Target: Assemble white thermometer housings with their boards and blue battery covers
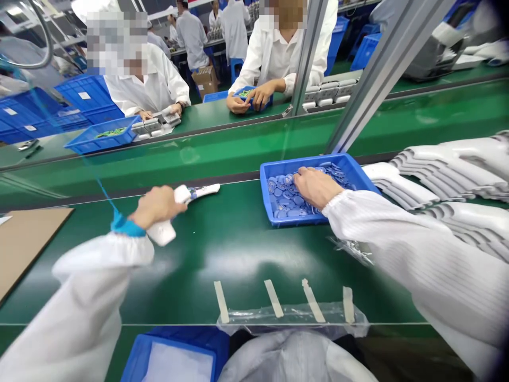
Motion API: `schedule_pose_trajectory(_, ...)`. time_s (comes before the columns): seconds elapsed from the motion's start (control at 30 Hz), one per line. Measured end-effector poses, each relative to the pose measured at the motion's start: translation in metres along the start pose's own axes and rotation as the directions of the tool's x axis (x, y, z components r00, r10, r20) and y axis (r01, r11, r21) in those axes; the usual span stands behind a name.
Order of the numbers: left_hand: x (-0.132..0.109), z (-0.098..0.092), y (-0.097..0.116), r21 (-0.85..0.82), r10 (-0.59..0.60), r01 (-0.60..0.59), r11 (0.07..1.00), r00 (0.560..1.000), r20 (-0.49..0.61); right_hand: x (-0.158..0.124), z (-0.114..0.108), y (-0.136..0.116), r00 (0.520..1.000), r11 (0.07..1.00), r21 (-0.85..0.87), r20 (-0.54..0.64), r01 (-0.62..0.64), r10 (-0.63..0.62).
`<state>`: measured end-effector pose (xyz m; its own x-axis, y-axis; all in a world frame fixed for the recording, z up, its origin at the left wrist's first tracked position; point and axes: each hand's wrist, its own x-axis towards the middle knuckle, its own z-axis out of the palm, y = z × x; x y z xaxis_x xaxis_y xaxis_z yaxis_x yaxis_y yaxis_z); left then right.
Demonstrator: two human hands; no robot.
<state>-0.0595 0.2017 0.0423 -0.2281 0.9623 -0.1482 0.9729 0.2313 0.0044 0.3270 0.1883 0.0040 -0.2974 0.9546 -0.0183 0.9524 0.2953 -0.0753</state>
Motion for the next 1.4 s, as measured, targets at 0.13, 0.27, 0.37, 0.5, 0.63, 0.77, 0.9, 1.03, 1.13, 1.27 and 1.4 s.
schedule_pose_trajectory(0.13, -0.070, 0.031, -0.014, 0.082, 0.009, -0.013, 0.997, 0.998, 0.059, -0.023, -0.021, 0.001, 0.994, 0.990, 0.144, -0.104, -0.006, 0.022)
schedule_pose_trajectory(0.27, -0.116, 0.028, -0.013, -0.359, 0.086, -0.042, 0.932, 0.990, 0.107, -0.073, -0.047, -0.007, 0.976, 0.929, 0.366, -0.180, -0.045, 0.118)
schedule_pose_trajectory(0.37, -0.148, 0.021, 0.015, -0.790, 0.279, -0.078, 0.608, 0.953, 0.121, -0.114, -0.052, -0.027, 0.976, 0.705, 0.707, -0.110, -0.055, 0.186)
schedule_pose_trajectory(0.5, -0.186, 0.031, 0.072, -0.782, 0.420, -0.335, 0.525, 0.901, -0.105, -0.148, -0.039, -0.062, 0.975, 0.223, 0.965, 0.094, -0.139, 0.199)
schedule_pose_trajectory(0.63, -0.205, 0.044, 0.110, -0.725, 0.514, -0.492, 0.481, 0.829, -0.221, -0.157, -0.023, -0.092, 0.936, -0.041, 0.987, 0.162, -0.157, 0.312)
schedule_pose_trajectory(0.77, -0.211, 0.043, 0.119, -0.839, 0.542, -0.393, 0.377, 0.828, -0.144, -0.157, -0.011, -0.108, 0.912, -0.069, 0.994, 0.105, -0.085, 0.396)
schedule_pose_trajectory(0.9, -0.211, 0.039, 0.118, -0.879, 0.584, -0.343, 0.333, 0.806, -0.094, -0.156, -0.004, -0.113, 0.897, -0.094, 0.995, 0.059, -0.019, 0.438)
schedule_pose_trajectory(1.03, -0.211, 0.041, 0.115, -0.766, 0.599, -0.476, 0.431, 0.786, -0.152, -0.158, -0.005, -0.111, 0.916, 0.073, 0.997, -0.011, -0.020, 0.401)
schedule_pose_trajectory(1.13, -0.211, 0.045, 0.114, -0.659, 0.662, -0.606, 0.446, 0.718, -0.213, -0.160, -0.009, -0.109, 0.953, 0.291, 0.956, -0.104, 0.017, 0.284)
schedule_pose_trajectory(1.27, -0.209, 0.053, 0.113, -0.529, 0.695, -0.707, 0.470, 0.666, -0.272, -0.166, -0.004, -0.109, 0.956, 0.508, 0.861, -0.183, 0.043, 0.228)
schedule_pose_trajectory(1.4, -0.211, 0.063, 0.111, -0.556, 0.633, -0.682, 0.474, 0.703, -0.323, -0.180, 0.006, -0.105, 0.947, 0.461, 0.887, -0.130, -0.022, 0.294)
